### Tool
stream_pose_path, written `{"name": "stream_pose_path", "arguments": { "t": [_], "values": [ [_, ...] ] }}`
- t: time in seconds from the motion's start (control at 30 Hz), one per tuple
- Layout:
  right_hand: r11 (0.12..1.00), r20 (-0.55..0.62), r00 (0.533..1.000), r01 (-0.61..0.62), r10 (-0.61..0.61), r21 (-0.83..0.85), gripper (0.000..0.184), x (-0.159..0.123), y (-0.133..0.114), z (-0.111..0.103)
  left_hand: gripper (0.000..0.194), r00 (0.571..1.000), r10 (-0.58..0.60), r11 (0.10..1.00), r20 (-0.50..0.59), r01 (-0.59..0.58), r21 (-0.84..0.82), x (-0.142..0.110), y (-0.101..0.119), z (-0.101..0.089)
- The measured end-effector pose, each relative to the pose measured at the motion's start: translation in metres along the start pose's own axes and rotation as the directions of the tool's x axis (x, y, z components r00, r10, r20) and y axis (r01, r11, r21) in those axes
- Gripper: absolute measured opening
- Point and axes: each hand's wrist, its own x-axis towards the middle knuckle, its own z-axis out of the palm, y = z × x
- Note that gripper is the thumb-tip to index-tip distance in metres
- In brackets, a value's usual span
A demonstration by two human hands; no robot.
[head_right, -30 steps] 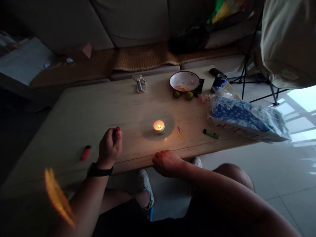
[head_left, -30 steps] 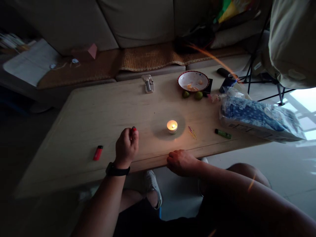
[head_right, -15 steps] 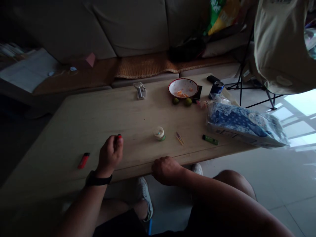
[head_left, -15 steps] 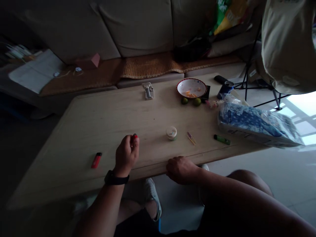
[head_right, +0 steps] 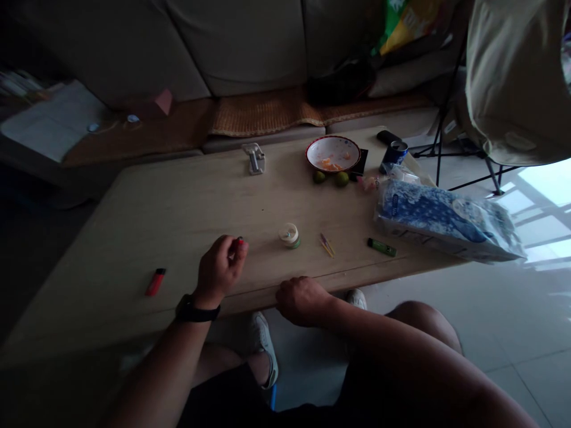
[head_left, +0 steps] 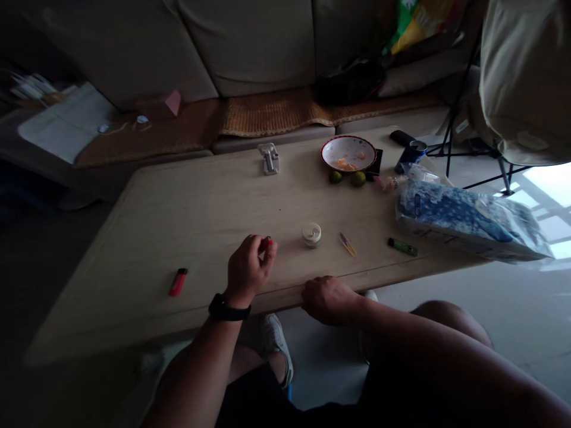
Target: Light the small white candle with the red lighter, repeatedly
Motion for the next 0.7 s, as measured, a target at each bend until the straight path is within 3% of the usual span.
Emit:
{"name": "stream_pose_path", "arguments": {
  "t": [0.3, 0.7],
  "values": [
    [1.0, 0.008, 1.0, -0.005, 0.005, 0.006, 0.031, -0.001, 0.0, -0.002, 0.027, 0.995, 0.101, 0.989, 0.007, -0.101, 0.108, 0.013, 0.024, 0.017],
    [1.0, -0.008, 1.0, -0.001, 0.001, 0.026, 0.029, -0.003, 0.001, 0.0, 0.017, 0.991, 0.072, 0.967, 0.109, -0.097, 0.238, 0.031, 0.053, 0.039]
  ]
}}
